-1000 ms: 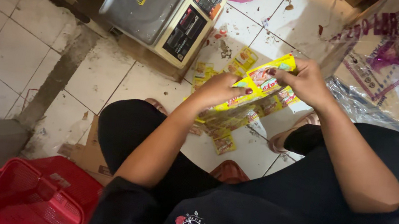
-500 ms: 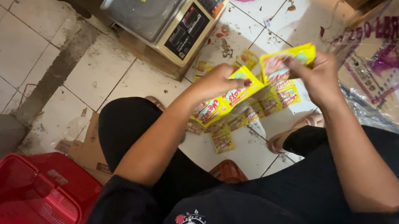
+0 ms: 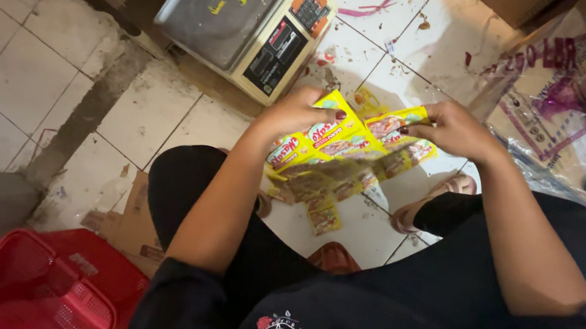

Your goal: The person organizes strips of seasoning sachets by hand while sitting on the floor, unfolding and laying them out next to a digital scale.

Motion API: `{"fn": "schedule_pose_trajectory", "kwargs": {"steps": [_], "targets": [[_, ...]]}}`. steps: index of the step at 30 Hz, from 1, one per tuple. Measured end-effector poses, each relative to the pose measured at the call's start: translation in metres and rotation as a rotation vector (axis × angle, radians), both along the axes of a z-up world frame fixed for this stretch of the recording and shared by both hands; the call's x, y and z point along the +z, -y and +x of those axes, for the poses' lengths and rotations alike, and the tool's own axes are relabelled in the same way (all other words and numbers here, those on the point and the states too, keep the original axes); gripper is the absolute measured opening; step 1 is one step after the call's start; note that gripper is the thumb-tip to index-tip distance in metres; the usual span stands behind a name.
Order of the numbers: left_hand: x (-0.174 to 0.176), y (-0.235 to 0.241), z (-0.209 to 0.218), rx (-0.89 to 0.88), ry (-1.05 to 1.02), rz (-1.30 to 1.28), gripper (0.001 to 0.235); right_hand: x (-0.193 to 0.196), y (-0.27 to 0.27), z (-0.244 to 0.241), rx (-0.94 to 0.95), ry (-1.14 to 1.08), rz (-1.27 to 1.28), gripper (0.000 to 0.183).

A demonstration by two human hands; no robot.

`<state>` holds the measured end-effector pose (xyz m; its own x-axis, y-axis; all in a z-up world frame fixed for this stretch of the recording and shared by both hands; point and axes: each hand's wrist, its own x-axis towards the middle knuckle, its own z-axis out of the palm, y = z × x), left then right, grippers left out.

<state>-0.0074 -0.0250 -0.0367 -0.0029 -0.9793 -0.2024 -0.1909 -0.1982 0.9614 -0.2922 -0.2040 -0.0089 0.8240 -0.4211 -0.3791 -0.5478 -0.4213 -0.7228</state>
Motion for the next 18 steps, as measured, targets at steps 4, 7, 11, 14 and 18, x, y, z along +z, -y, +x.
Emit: {"fn": "schedule_pose_trajectory", "kwargs": {"steps": [4,7,11,14,18], "targets": [[0.029,-0.012,-0.014,0.38,0.376,-0.078,0.073,0.0,-0.01,-0.001,-0.086,0.267,0.282,0.026],[0.019,-0.004,-0.033,0.187,0.231,-0.149,0.094,-0.002,-0.013,-0.001,-0.156,0.303,0.302,0.024],[-0.02,-0.001,-0.052,0.039,0.474,-0.114,0.044,-0.011,-0.008,0.004,-0.096,0.301,0.3,0.022],[-0.035,0.005,-0.05,0.068,0.524,-0.046,0.034,-0.012,-0.009,0.003,-0.172,0.302,0.291,0.023],[-0.023,0.004,-0.056,0.135,0.489,-0.128,0.028,-0.012,-0.011,0.003,-0.333,0.362,0.314,0.018]]}}
